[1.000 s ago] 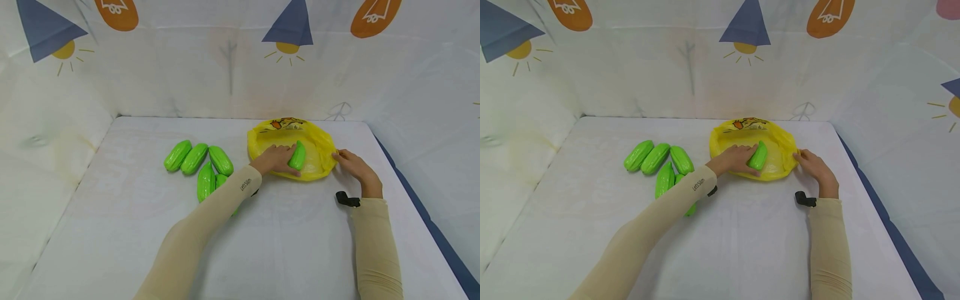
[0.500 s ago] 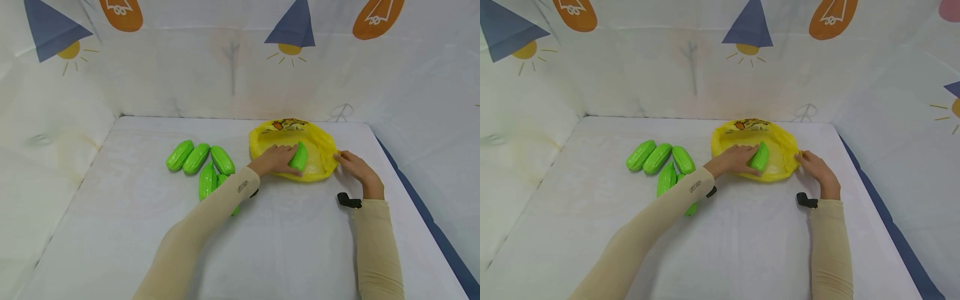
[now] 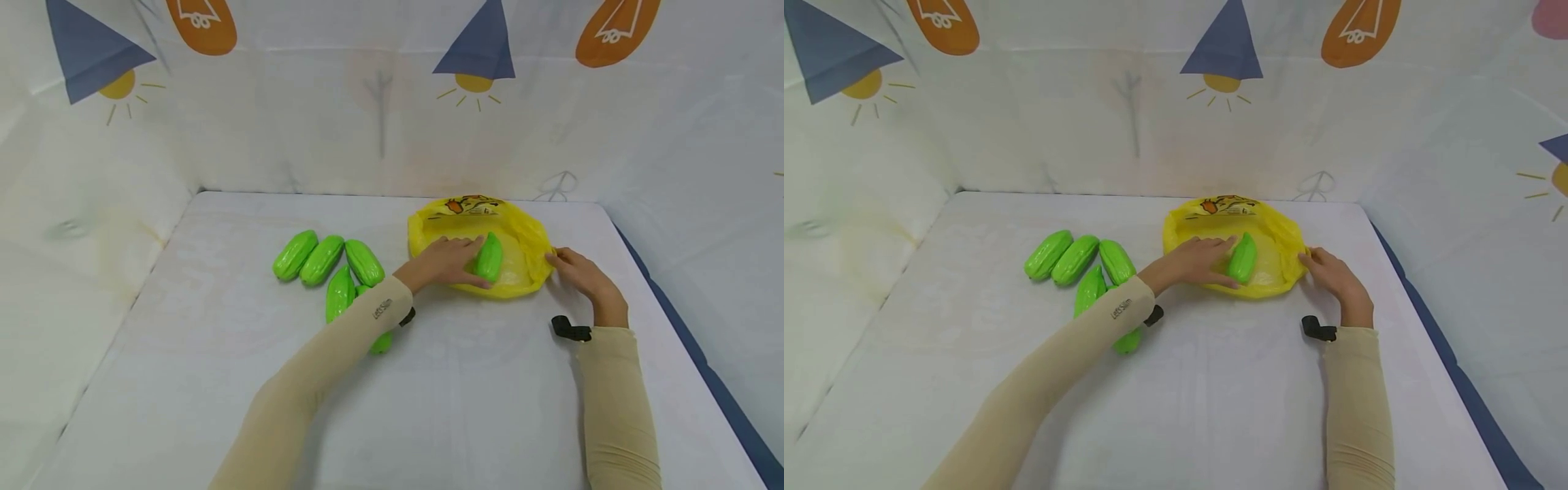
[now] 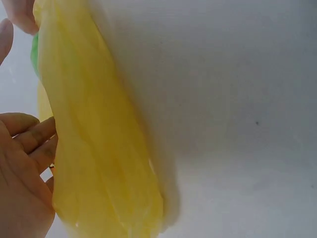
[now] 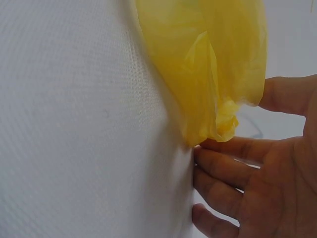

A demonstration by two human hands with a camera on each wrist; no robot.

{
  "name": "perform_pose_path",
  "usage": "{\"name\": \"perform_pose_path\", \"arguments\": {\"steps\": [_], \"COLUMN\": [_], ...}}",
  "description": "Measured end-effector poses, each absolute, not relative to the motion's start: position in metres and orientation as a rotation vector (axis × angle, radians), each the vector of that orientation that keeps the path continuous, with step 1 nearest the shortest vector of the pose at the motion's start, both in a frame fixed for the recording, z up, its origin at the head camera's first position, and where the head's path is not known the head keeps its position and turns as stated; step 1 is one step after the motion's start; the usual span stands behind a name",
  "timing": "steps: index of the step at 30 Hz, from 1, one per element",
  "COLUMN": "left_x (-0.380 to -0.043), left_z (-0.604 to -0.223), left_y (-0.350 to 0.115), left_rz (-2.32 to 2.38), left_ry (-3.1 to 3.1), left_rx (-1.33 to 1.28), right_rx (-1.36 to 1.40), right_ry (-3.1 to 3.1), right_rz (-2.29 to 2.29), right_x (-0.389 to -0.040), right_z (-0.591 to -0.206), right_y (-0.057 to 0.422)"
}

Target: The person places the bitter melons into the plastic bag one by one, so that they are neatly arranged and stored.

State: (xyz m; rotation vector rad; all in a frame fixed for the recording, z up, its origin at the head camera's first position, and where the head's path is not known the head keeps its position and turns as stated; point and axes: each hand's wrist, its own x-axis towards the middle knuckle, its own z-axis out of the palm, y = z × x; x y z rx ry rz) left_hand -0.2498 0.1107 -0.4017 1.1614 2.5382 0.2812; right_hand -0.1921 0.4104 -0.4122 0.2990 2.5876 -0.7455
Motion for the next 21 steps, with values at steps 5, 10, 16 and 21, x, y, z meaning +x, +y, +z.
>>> {"name": "perform_pose_path", "arguments": {"steps": [5,10,16,21], "left_x": [-0.251,-0.252,-0.252,-0.250], "left_z": [-0.403,-0.403,-0.402,-0.401], "left_y": [0.106,0.100,0.094,0.091], "left_rz": [0.272,0.270,0.308,0.325], "left_ry": [2.526,2.535,2.540,2.522], "left_rx": [1.132,1.144,1.154,1.152], "right_rx": [0.317,0.318,0.313,0.311], "right_ry": [2.576,2.570,2.575,2.577], "right_rz": [-0.754,-0.759,-0.755,-0.752], "right_x": [-0.193,-0.193,-0.192,-0.191], "right_z": [-0.411,-0.410,-0.409,-0.409], "right_y": [0.410,0.408,0.408,0.409]}}
